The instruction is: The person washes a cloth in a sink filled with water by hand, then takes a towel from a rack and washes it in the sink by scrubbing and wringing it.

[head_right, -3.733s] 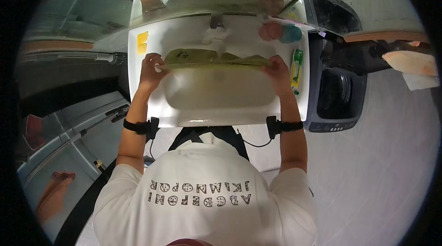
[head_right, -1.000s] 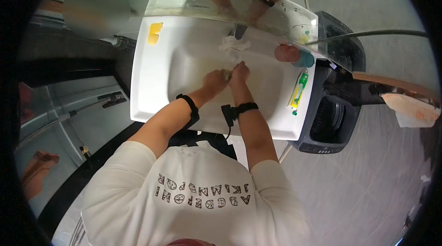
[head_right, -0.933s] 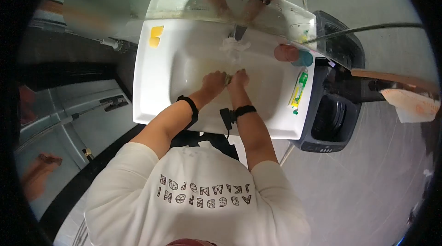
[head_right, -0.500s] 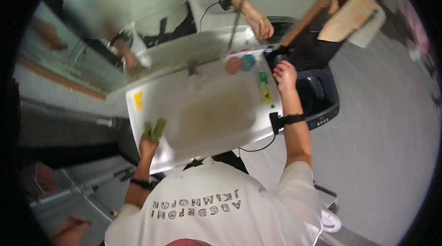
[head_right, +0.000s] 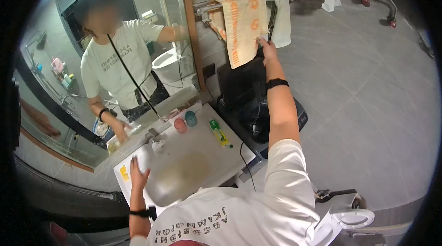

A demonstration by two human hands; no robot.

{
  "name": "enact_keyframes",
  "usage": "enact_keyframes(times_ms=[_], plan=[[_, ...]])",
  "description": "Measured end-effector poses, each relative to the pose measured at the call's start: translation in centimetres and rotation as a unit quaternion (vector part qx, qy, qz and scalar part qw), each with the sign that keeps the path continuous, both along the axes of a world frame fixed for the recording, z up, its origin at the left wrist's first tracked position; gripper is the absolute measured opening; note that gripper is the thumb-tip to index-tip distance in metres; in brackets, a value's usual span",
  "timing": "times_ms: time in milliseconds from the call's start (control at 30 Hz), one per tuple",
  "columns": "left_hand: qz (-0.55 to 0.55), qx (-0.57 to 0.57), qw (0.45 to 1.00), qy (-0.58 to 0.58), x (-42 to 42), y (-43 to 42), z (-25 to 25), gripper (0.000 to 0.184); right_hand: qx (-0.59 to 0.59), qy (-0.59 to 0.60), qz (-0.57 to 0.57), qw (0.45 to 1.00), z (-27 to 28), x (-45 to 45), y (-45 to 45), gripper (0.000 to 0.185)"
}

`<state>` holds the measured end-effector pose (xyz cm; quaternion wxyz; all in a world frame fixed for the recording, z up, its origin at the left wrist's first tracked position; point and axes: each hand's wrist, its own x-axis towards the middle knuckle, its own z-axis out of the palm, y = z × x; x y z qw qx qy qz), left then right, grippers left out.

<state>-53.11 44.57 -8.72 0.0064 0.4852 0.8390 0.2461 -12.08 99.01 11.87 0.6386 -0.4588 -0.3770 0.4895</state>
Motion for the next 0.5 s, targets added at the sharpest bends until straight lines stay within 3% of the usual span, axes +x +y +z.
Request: enact_keyframes(times_ms=[67,100,167,200,233,300,433,500], plan=[[-0.051,0.035,0.996,0.061,1.2,5.6,0.5,0.087,0.051,-0.110,0.108,0.987,1.8,-1.3,-0.3,0.090],[-0.049,0.022,0.996,0.071,2.1,7.9,1.4,0.088,0.049,-0.109,0.117,0.986,2.4,-2.0,-0.6,0.090],[-0.034,-0.026,0.995,0.087,2.5,11.4,0.9,0.089,0.102,-0.105,0.170,0.974,3.1,-3.0,-0.3,0.072],[-0.031,-0.066,0.992,0.103,2.7,12.4,0.4,0.089,0.102,-0.105,0.173,0.974,2.9,-3.2,0.3,0.072],[-0.030,-0.064,0.992,0.102,3.0,13.0,0.0,0.089,0.133,-0.052,0.201,0.969,3.0,-3.5,0.1,0.061],[0.001,-0.170,0.982,0.077,3.1,13.9,-0.7,0.088,0.157,-0.001,0.201,0.967,2.9,-3.2,-0.4,0.033],[-0.010,-0.226,0.968,0.112,3.3,13.1,-1.4,0.086,0.176,0.006,0.231,0.957,2.9,-0.8,-1.8,0.033],[0.038,-0.193,0.973,0.120,3.3,12.6,-1.6,0.082,0.215,-0.107,0.259,0.936,3.3,0.5,-2.5,0.038]])
